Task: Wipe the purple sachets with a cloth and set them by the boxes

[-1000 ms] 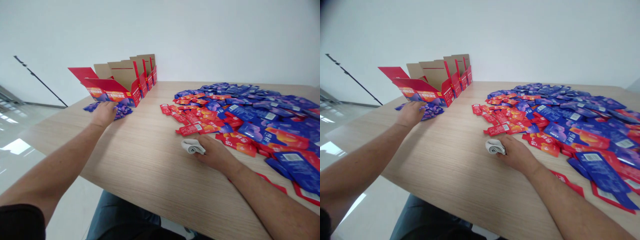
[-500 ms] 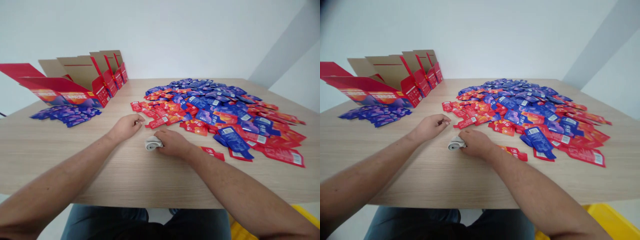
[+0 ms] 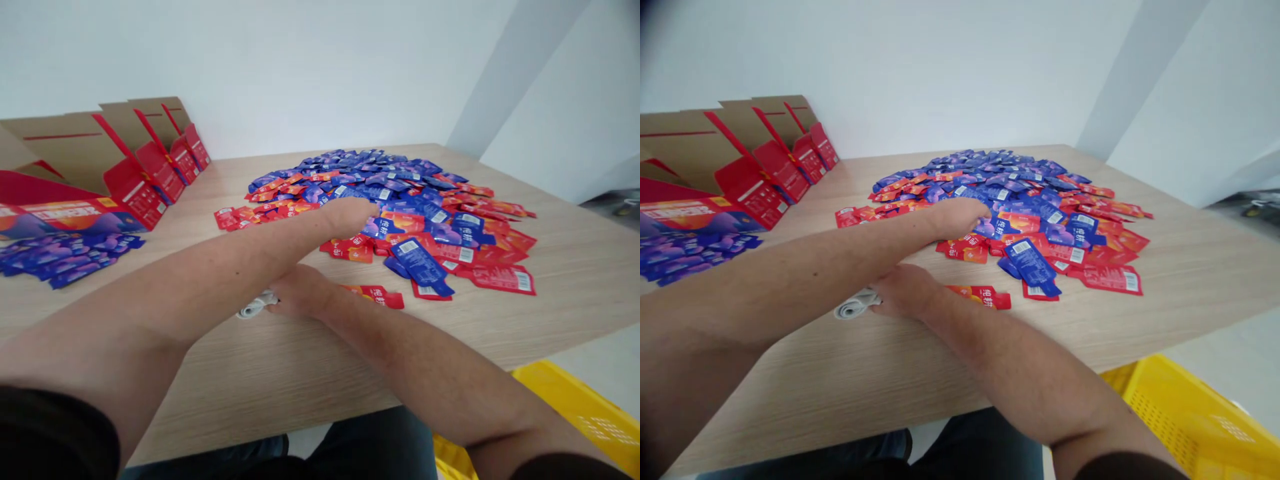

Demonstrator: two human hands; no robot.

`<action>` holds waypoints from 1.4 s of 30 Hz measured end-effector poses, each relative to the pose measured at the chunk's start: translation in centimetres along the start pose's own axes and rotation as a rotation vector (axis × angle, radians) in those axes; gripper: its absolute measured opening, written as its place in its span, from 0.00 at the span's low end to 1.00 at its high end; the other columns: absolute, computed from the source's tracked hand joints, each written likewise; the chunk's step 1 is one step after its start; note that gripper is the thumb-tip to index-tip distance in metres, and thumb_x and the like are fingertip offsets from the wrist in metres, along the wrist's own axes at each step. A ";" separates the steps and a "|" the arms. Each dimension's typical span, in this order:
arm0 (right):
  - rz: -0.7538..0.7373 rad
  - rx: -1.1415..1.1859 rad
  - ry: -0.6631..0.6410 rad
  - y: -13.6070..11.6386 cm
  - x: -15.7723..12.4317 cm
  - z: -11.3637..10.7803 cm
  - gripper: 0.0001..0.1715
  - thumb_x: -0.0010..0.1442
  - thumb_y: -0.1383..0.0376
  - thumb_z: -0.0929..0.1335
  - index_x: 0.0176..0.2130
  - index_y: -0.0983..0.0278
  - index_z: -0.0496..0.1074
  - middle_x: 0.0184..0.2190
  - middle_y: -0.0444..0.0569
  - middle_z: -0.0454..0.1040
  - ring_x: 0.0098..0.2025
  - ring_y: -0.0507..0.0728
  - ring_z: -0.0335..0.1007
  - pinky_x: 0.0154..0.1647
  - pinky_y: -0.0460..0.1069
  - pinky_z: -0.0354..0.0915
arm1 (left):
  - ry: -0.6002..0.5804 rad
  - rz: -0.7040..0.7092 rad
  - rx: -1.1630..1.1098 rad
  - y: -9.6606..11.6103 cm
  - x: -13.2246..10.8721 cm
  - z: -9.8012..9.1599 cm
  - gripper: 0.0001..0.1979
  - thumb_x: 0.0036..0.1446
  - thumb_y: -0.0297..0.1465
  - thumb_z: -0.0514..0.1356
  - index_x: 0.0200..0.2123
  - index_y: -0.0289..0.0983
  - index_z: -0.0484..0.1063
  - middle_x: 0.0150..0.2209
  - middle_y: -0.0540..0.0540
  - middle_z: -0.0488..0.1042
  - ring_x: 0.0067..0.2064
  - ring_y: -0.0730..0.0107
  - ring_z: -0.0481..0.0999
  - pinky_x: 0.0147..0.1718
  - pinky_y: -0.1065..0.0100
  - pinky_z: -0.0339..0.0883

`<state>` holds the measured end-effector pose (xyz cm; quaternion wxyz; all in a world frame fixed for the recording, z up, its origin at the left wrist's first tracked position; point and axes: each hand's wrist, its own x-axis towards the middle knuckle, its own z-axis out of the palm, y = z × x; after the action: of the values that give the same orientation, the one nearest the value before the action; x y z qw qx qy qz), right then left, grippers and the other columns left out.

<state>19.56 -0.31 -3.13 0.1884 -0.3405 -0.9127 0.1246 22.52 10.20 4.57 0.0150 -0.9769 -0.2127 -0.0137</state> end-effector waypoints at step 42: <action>0.586 -0.330 0.212 2.2 -3.4 -5.9 0.18 0.65 0.59 0.67 0.49 0.68 0.74 0.45 0.61 0.79 0.47 0.66 0.76 0.47 0.58 0.69 | 0.591 -0.933 -1.111 -3.3 -24.9 5.8 0.08 0.59 0.36 0.60 0.30 0.38 0.70 0.23 0.52 0.70 0.23 0.73 0.66 0.22 0.71 0.56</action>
<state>25.72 -0.37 0.50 0.1808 -0.6248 -0.7595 -0.0121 -1.35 3.04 -1.99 -0.4274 -0.6068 -0.5503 -0.3825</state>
